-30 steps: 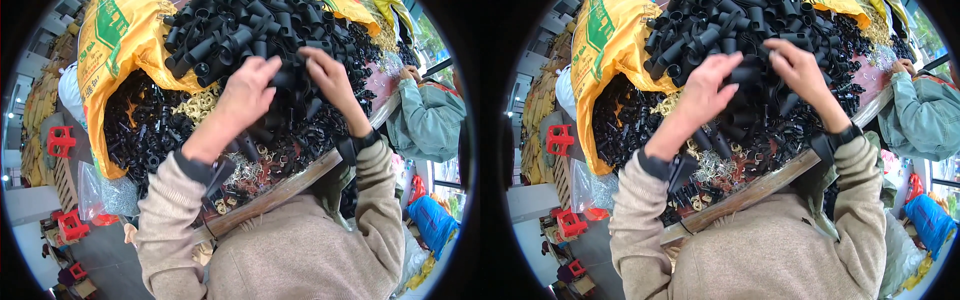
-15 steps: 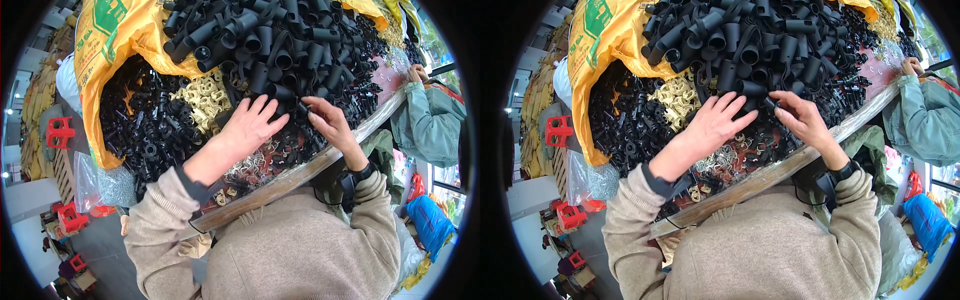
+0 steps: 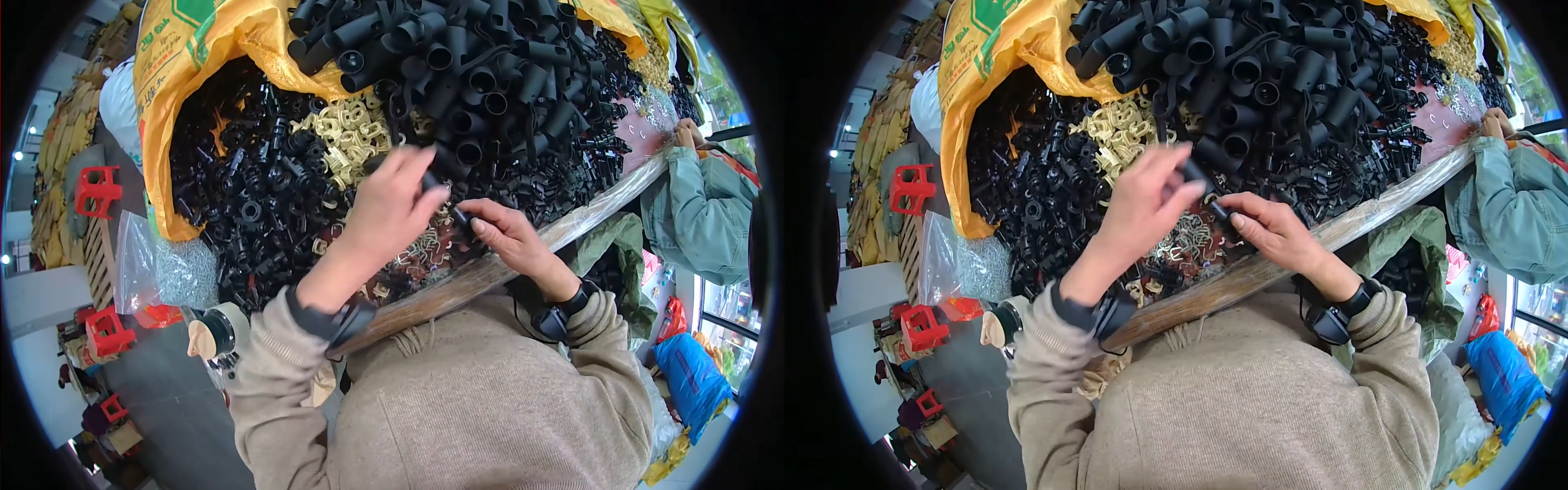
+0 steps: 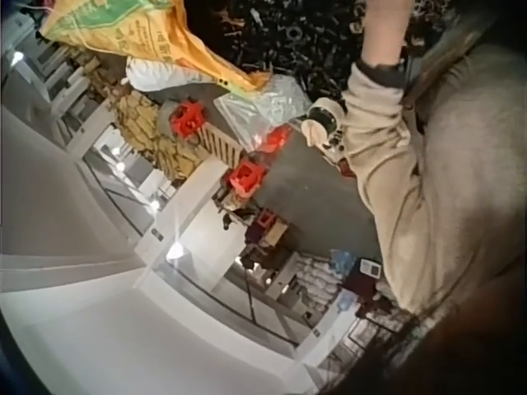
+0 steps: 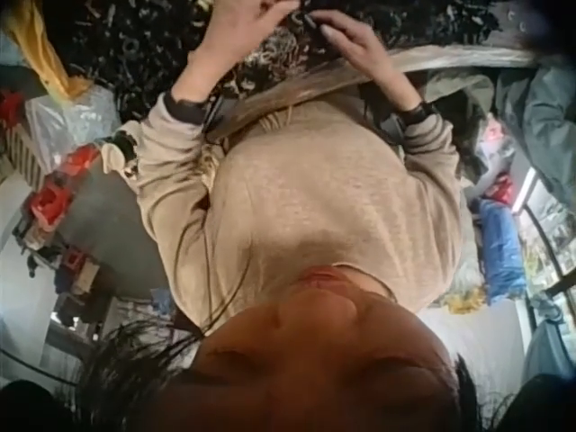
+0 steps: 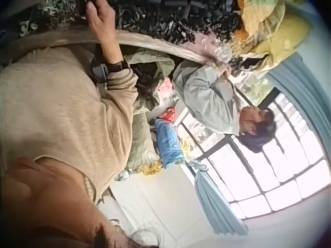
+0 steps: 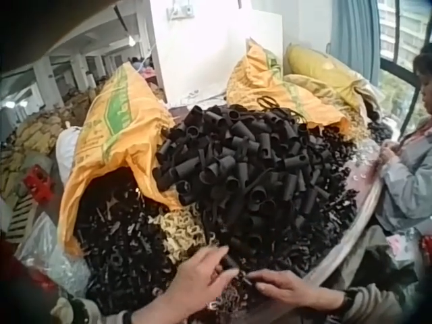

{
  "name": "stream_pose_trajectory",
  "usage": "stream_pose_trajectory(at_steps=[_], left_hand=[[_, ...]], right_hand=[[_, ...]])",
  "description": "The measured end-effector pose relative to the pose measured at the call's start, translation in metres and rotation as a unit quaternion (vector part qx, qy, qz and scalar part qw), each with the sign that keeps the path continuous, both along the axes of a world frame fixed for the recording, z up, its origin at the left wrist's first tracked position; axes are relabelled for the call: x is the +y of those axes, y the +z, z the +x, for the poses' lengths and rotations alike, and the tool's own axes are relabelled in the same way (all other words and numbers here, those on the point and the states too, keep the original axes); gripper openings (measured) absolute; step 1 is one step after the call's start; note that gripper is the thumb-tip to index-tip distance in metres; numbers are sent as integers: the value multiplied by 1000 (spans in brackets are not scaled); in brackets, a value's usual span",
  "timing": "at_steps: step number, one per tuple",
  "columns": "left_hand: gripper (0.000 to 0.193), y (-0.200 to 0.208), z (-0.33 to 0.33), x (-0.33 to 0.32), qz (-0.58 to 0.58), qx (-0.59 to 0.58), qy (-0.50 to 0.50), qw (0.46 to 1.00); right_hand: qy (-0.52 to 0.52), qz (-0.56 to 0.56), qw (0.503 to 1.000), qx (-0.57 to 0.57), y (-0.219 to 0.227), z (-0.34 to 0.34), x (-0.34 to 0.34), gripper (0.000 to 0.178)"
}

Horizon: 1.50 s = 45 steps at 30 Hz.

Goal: Manually assembling small metal components into black plastic tubes at a production workbench.

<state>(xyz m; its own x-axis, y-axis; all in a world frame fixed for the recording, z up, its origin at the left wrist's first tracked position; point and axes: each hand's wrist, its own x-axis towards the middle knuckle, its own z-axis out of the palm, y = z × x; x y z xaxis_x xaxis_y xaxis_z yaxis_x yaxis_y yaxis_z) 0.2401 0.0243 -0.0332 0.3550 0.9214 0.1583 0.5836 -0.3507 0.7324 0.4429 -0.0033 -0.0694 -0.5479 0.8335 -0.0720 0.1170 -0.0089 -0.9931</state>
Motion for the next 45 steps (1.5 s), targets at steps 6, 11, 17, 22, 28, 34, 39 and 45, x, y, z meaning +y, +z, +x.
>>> stream_pose_trajectory(at_steps=[6, 11, 17, 22, 28, 34, 39, 45], left_hand=[[31, -22, -30, -81, -462, -237, -16, 854], [29, -27, -41, -106, -501, -466, 83, 725], [27, -27, -77, -122, -471, -618, 74, 626], [26, -38, -95, -141, -440, -577, 111, 679], [21, -41, -86, -145, -422, -561, 150, 696], [16, -35, -54, -123, -331, -438, 112, 828], [8, -35, -35, -109, -204, -349, 129, 905], [10, -48, -41, -107, -115, -295, 124, 940]], right_hand=[[85, 4, 996, -28, 7, -47, -18, 31], [117, 84, 990, -12, 2, -66, -28, 29], [159, 297, 930, -148, 2, -57, -19, 22], [171, 422, 837, -305, -22, -56, -21, 15], [147, 418, 832, -334, -28, -60, -19, 14], [153, 56, 981, -105, 2, -67, -11, 11], [138, -166, 974, 66, 11, -73, -21, 12], [131, -166, 973, 92, 14, -77, -25, 20]])
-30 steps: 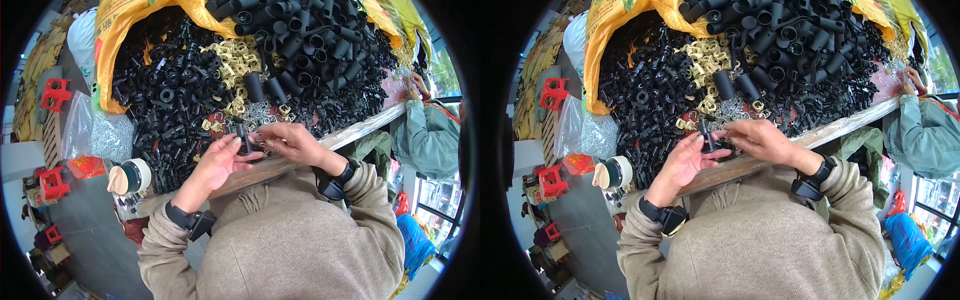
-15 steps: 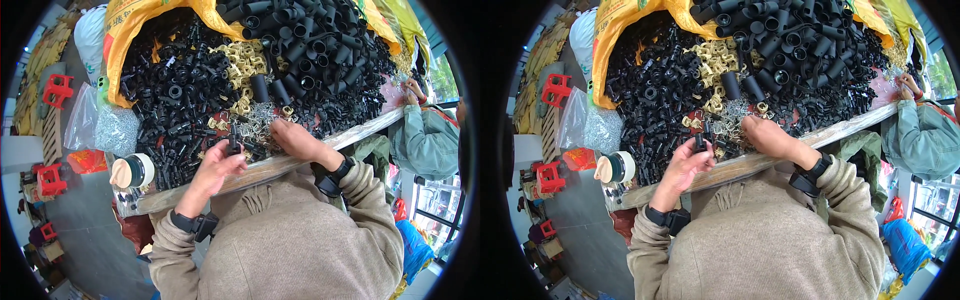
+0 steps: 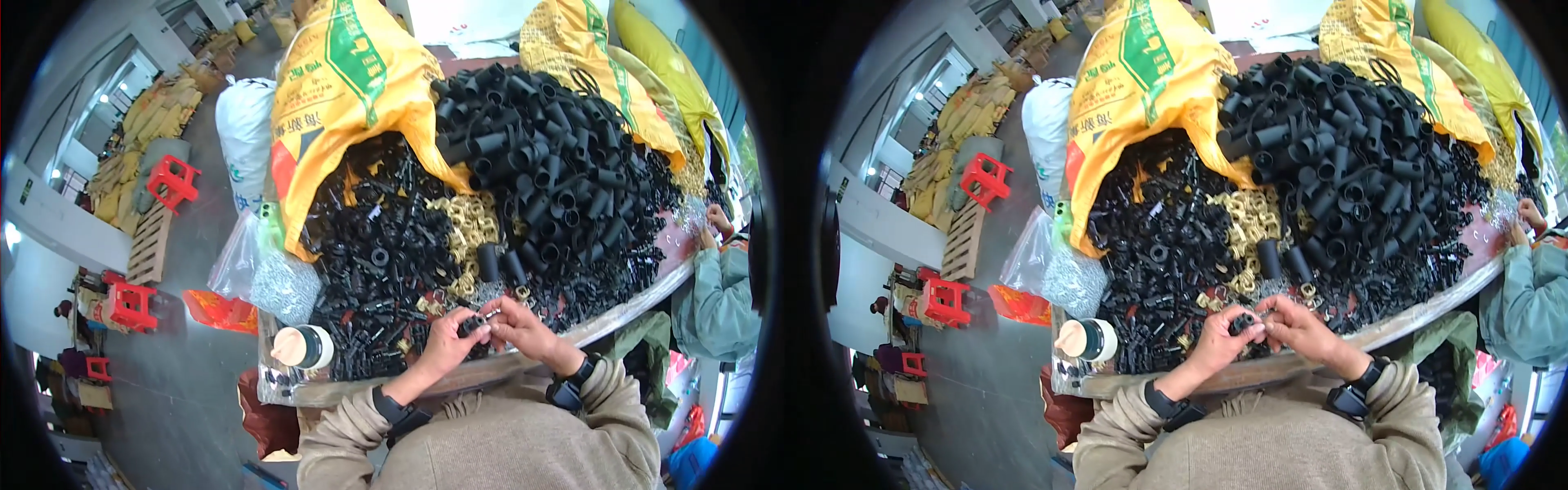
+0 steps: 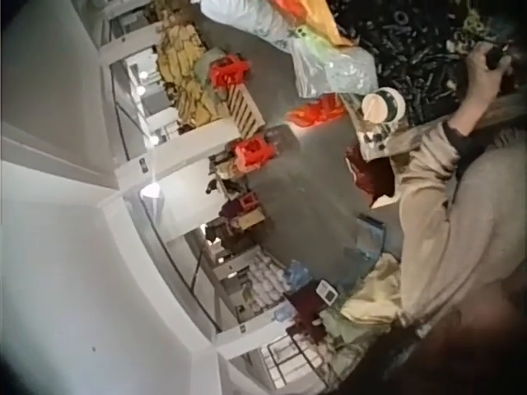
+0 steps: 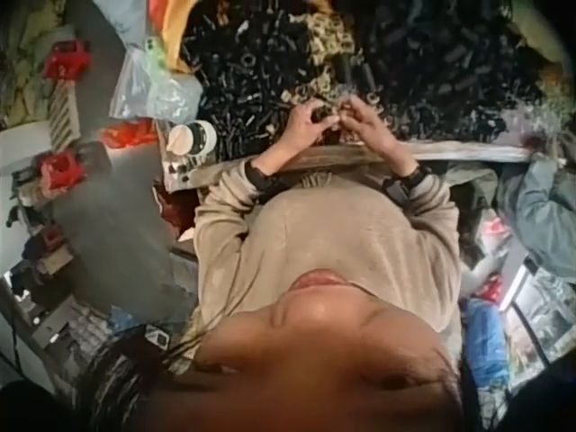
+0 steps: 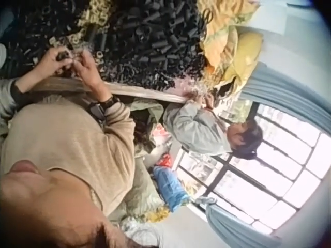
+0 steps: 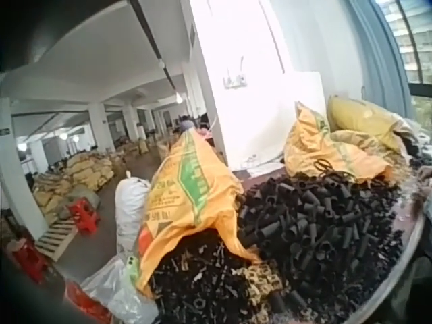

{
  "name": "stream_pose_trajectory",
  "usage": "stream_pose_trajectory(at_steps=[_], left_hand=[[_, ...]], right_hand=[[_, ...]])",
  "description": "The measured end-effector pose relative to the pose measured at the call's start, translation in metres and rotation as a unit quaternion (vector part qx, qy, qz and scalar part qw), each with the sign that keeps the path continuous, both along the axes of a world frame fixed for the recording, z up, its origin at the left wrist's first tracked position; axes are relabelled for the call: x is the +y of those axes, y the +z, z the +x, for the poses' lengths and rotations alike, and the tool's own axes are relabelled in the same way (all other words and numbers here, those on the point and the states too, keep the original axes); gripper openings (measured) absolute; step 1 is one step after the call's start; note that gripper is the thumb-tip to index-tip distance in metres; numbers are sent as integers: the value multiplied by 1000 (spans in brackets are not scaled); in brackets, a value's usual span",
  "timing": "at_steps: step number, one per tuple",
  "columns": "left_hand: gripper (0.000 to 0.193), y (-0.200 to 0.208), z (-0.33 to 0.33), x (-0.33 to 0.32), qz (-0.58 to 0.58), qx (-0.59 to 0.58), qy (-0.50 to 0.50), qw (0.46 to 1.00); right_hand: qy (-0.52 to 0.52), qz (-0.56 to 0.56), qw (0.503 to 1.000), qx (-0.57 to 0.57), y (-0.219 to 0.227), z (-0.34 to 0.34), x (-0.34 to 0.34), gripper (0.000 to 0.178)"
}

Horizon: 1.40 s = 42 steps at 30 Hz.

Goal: Manually assembling small metal components into black plastic tubes at a production workbench.

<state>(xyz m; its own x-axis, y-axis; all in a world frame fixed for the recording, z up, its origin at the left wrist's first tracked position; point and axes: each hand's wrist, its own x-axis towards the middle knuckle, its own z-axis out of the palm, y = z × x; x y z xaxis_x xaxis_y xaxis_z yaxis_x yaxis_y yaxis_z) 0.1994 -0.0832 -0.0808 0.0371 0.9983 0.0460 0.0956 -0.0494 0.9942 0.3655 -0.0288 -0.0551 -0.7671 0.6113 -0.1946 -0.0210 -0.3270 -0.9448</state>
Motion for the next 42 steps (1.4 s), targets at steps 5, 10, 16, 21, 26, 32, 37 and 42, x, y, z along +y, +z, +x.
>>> stream_pose_trajectory(at_steps=[5, 10, 16, 21, 26, 32, 37, 42], left_hand=[[13, 15, 2, -4, -55, -34, 36, 997], [11, 15, 2, -6, -84, -59, 46, 994], [11, 2, 6, -9, -174, -160, 89, 968], [11, 8, 24, -8, -215, -256, 100, 937], [11, 4, 42, 1, -247, -305, 90, 915], [12, 1, 50, 9, -246, -287, 27, 926], [14, 5, 57, 12, -232, -271, -11, 934], [17, 2, 48, 3, -230, -237, -25, 944]], right_hand=[[24, 1, 1000, 2, 4, -4, 3, 22], [34, 94, 995, -15, 2, -3, 7, 19], [-1, 377, 920, -106, 3, 3, 10, 19], [-14, 522, 844, -125, 3, 19, 16, 17], [-33, 482, 868, -111, 1, 27, 8, 11], [-77, 450, 884, -105, -6, 42, 3, 8], [-116, 449, 880, -100, -12, 49, -2, 9], [-101, 248, 962, -55, -24, 53, -9, 11]])
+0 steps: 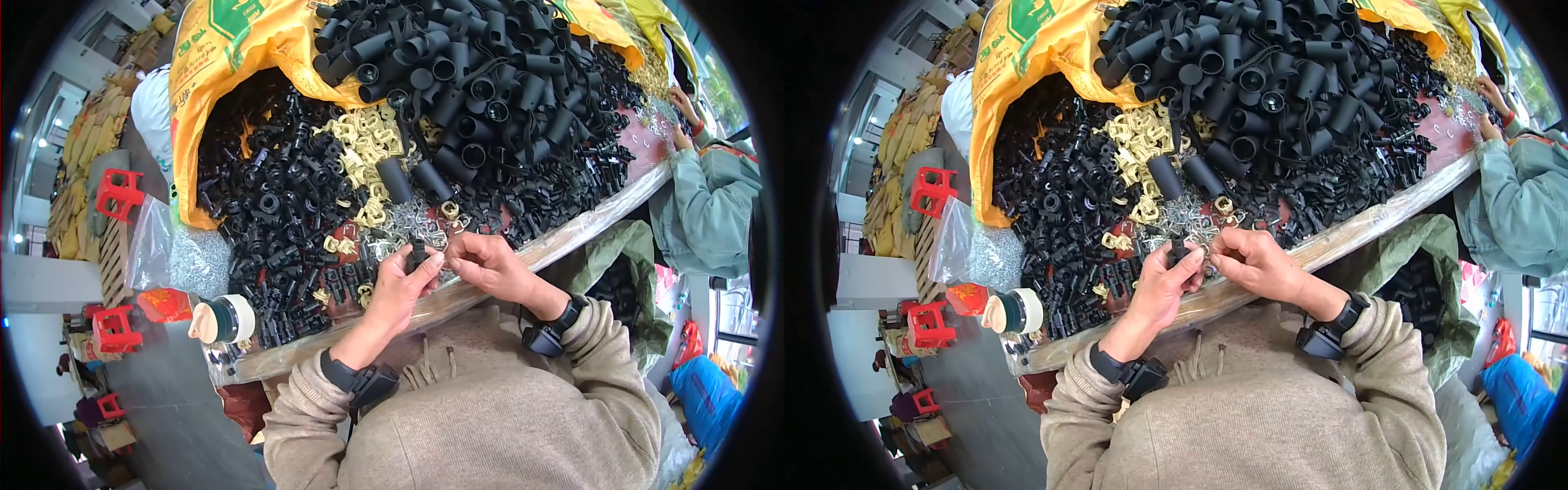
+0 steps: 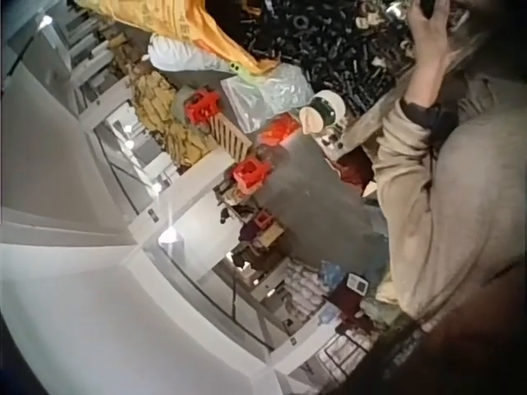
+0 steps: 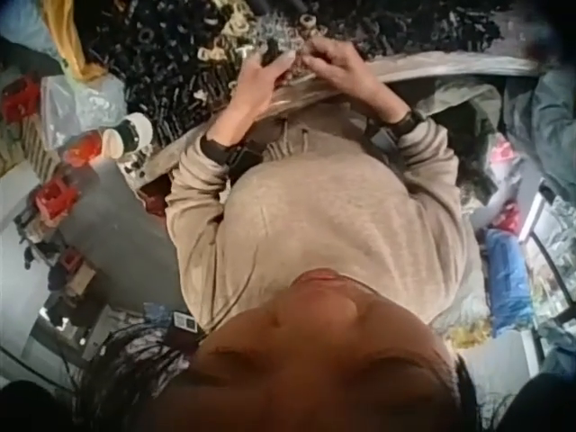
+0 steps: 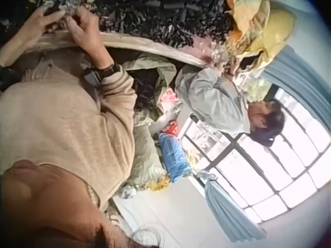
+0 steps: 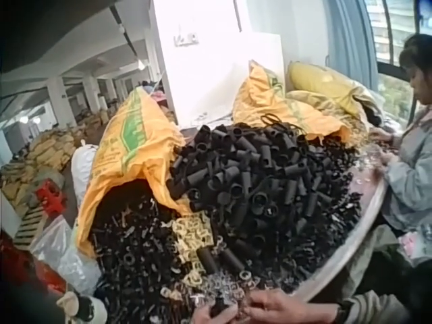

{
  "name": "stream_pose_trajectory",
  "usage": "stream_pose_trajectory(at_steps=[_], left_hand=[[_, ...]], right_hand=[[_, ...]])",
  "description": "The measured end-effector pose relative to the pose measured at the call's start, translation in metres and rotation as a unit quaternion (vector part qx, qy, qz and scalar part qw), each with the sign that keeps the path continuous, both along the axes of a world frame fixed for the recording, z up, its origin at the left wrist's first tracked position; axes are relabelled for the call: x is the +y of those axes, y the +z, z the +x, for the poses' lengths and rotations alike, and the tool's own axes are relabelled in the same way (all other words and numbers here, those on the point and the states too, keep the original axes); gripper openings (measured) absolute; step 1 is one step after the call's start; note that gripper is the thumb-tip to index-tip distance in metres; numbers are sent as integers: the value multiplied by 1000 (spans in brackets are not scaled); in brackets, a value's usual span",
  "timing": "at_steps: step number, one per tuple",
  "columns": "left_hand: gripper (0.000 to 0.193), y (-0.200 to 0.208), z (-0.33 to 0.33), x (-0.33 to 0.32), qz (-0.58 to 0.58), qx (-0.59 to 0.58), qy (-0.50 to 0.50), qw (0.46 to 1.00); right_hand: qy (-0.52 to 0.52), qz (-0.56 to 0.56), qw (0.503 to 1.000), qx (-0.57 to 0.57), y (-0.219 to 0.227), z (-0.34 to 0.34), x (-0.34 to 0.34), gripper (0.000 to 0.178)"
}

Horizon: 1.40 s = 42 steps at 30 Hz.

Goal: Manually assembling small metal components into black plastic tubes at a production workbench.

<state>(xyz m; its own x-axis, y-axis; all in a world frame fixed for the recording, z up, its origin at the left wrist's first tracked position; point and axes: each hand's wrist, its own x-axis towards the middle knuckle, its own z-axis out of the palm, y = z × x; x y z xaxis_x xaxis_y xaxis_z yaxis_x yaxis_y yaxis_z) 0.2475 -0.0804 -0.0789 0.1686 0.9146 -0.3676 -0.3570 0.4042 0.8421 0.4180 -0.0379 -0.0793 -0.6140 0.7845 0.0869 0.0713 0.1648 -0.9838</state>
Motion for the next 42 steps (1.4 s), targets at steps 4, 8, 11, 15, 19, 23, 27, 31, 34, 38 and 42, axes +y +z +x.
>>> stream_pose_trajectory(at_steps=[4, 8, 11, 15, 19, 23, 27, 31, 34, 38, 42], left_hand=[[29, 4, -9, -10, -46, -113, -2, 993], [46, 6, -13, -18, -79, -235, -20, 969], [48, 9, -14, -21, -70, -165, -30, 983], [44, -1, -17, -22, -76, -162, -46, 983], [38, -7, -19, -25, -87, -178, -31, 980], [37, -9, -18, -24, -83, -159, -41, 983], [37, -12, -17, -25, -93, -130, -36, 987], [37, -11, -19, -27, -81, -88, -68, 990], [38, -11, -19, -24, -83, -90, -75, 990], [35, -8, -19, -21, -103, -124, -74, 984], [31, -7, -27, -16, -106, -184, -68, 975]], right_hand=[[27, -165, 982, 86, -9, 5, -1, 11], [30, -163, 983, 75, -9, 5, -3, 9], [27, 10, 999, 29, -9, 2, -3, 9], [17, 192, 981, -30, 6, -7, -7, 11], [23, 300, 951, -76, 6, -13, -7, 14], [31, 317, 942, -109, 5, -14, -7, 14], [40, 294, 946, -129, 7, -18, -4, 14], [65, 275, 947, -150, 10, -19, -3, 13], [72, 267, 948, -154, 10, -19, -2, 12], [73, 226, 965, -115, 15, -13, 4, 9], [38, 164, 982, -88, 19, 11, 19, 9]])
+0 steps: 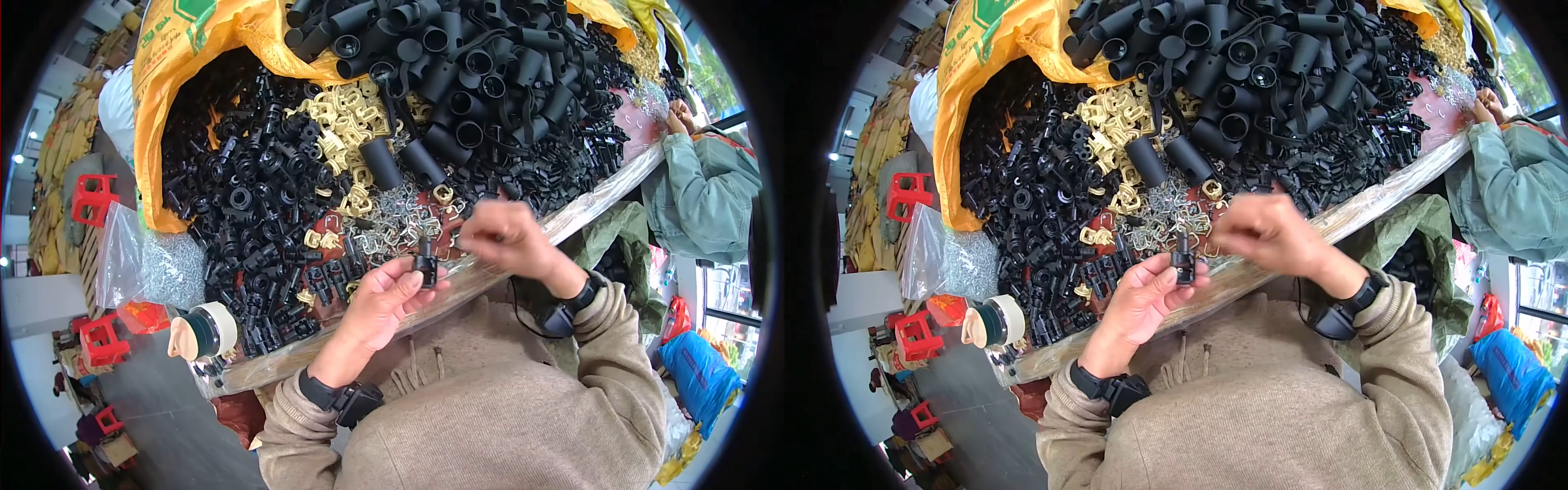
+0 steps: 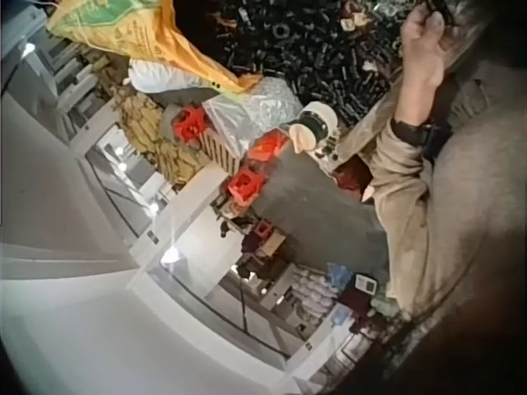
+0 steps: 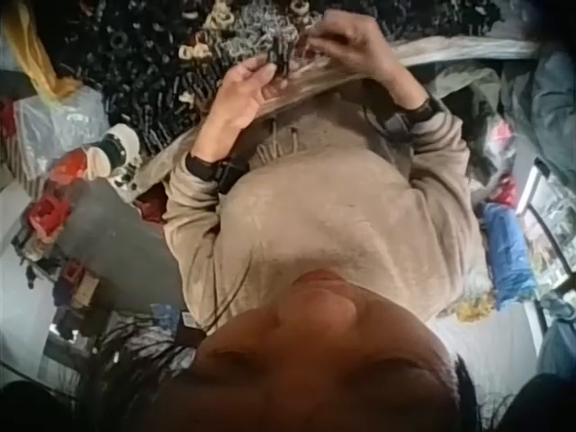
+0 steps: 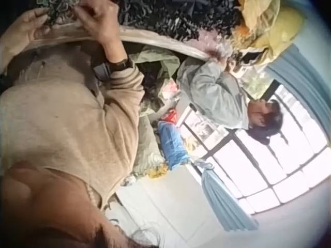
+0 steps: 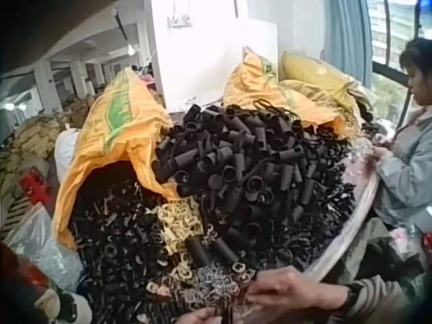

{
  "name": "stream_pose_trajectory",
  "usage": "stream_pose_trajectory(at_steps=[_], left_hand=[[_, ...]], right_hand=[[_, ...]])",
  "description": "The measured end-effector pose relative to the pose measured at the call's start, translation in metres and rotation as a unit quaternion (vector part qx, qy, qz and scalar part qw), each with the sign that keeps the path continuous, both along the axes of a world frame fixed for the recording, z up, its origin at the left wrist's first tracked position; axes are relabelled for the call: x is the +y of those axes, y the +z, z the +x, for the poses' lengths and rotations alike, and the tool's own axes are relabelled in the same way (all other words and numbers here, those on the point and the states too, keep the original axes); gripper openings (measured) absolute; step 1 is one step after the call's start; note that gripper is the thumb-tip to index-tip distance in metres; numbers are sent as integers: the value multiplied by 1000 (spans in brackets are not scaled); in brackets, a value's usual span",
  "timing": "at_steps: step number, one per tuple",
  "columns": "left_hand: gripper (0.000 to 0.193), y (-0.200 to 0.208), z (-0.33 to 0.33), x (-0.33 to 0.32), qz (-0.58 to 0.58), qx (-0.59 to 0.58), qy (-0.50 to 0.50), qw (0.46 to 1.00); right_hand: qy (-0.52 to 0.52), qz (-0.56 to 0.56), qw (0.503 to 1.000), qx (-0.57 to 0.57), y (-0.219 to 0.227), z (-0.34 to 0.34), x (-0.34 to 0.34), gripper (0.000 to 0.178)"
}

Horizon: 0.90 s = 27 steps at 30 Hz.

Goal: Manually assembling small metal components into black plastic tubes at a production workbench.

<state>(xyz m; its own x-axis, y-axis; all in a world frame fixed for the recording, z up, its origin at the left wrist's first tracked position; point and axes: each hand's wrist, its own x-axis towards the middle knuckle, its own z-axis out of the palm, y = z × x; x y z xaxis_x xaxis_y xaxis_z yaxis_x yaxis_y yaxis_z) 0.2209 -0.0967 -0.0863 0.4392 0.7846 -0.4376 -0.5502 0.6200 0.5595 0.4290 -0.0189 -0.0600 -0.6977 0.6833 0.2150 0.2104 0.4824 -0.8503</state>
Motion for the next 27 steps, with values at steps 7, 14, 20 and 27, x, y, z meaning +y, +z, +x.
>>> stream_pose_trajectory(at_steps=[7, 14, 20, 27], left_hand=[[27, -4, -10, 3, 0, -46, 59, 997], [27, -4, -19, 0, -3, -31, 133, 991], [28, -4, -18, -4, 24, -64, 88, 994], [27, -4, -29, -12, 10, -47, 114, 992]], right_hand=[[-47, 161, 983, -74, -23, 4, 21, 16], [-97, 212, 962, -144, -26, -5, 25, 13], [-113, 238, 935, -238, -40, -8, 41, 16], [-45, 285, 942, -170, -30, -6, 24, 18]])
